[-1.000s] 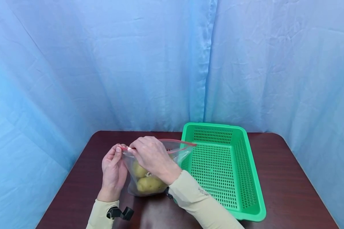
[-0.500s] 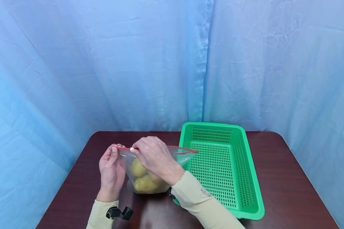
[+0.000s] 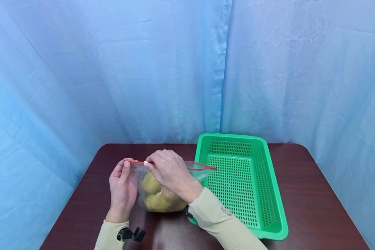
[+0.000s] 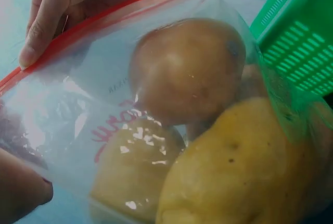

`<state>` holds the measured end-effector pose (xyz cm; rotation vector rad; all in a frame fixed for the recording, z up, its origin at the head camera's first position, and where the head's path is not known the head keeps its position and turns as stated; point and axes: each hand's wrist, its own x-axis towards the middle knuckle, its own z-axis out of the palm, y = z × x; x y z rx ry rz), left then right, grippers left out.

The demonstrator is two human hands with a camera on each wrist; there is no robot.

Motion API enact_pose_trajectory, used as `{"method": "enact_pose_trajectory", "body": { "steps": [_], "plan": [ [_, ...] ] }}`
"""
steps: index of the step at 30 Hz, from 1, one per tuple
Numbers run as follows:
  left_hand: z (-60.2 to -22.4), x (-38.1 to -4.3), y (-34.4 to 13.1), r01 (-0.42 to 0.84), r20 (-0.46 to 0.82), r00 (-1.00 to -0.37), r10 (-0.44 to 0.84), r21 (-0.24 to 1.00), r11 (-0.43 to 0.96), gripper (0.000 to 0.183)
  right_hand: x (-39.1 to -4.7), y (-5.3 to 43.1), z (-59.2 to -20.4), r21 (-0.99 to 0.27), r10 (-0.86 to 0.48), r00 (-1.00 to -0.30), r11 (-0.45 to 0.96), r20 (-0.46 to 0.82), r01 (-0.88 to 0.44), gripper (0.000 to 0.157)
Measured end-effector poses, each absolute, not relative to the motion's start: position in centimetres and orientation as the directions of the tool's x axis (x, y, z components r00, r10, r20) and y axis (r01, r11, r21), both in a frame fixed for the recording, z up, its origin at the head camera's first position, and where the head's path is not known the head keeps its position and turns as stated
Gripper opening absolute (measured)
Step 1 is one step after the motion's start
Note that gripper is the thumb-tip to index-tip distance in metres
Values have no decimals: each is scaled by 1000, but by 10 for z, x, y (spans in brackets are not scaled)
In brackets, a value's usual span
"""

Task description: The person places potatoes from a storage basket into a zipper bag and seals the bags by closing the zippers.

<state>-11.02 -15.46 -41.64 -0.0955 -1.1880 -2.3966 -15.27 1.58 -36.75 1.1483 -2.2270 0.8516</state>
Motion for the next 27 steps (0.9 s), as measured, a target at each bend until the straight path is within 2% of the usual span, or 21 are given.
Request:
{"method": "enact_pose_trajectory", "body": {
  "steps": [7, 17, 27],
  "plan": [
    [-417, -112, -151, 502, 294, -854, -429, 681, -534, 15, -154, 14, -368, -333, -538, -521, 412, 662, -848, 15],
    [-416, -113, -149, 500, 284, -851, -442, 695, -517, 14, -155, 18, -372, -318, -514, -484, 380, 708, -868, 10],
    [-418, -114, -151, 523, 307, -844, -441, 656, -545, 15, -154, 27, -375, -311, -487, -485, 397, 726, -864, 9]
  ]
}}
